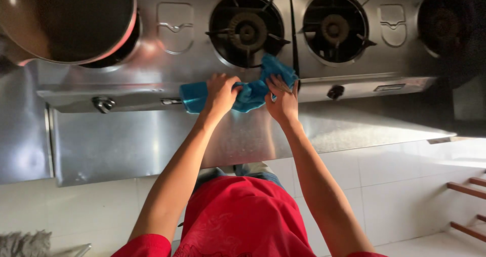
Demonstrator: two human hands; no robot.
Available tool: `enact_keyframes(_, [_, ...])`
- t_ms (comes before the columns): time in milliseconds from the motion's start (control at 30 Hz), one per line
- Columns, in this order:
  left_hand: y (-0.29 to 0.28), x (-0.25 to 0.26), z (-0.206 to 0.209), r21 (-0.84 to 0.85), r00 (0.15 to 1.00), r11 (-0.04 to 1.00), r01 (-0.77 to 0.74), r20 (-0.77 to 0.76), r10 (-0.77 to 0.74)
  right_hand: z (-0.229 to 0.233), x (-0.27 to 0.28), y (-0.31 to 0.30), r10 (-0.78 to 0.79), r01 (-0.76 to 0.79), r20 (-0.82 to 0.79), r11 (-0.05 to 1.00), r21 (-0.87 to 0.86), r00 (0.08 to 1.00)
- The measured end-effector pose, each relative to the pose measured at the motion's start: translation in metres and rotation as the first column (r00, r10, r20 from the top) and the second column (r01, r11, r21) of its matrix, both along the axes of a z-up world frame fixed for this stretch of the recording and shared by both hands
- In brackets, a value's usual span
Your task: Cleaning the stove and preparing a scale for weighing.
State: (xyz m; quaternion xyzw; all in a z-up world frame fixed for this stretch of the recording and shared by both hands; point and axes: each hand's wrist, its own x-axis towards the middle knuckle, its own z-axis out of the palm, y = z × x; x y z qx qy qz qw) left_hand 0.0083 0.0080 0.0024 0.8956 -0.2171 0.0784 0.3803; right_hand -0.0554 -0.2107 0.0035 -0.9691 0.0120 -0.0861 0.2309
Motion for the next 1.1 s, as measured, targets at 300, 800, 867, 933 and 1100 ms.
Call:
enact_keyframes(300, [-0.01,-0.003,-0.004,0.057,1.0,0.998,-0.009,0.003,0.009,-0.034,0.005,-0.037,0.031,-0.037,0.121,0.998,0.047,0.992])
enact_keyframes(800, [-0.034,0.0,-0.022,0.047,0.988,0.993,-0.108,0.114,0.102,-0.023,0.024,-0.043,-0.017,-0.015,0.246,0.992,0.126,0.969])
enact_keyframes(867, [-0.029,0.0,-0.026,-0.088,0.992,0.99,-0.113,0.039,0.116,0.0,0.017,-0.027,-0.073,0.025,0.209,0.975,0.221,0.975])
enact_keyframes(933, [-0.019,-0.006,-0.02,-0.218,0.991,0.967,-0.132,-0.035,0.128,0.024,0.012,-0.004,-0.118,0.062,0.162,0.947,0.315,0.98])
enact_keyframes(1100, [0.039,-0.029,0.018,-0.526,0.965,0.81,-0.258,-0.177,0.193,0.074,0.011,0.078,0.128,-0.243,0.249,0.822,0.515,0.96])
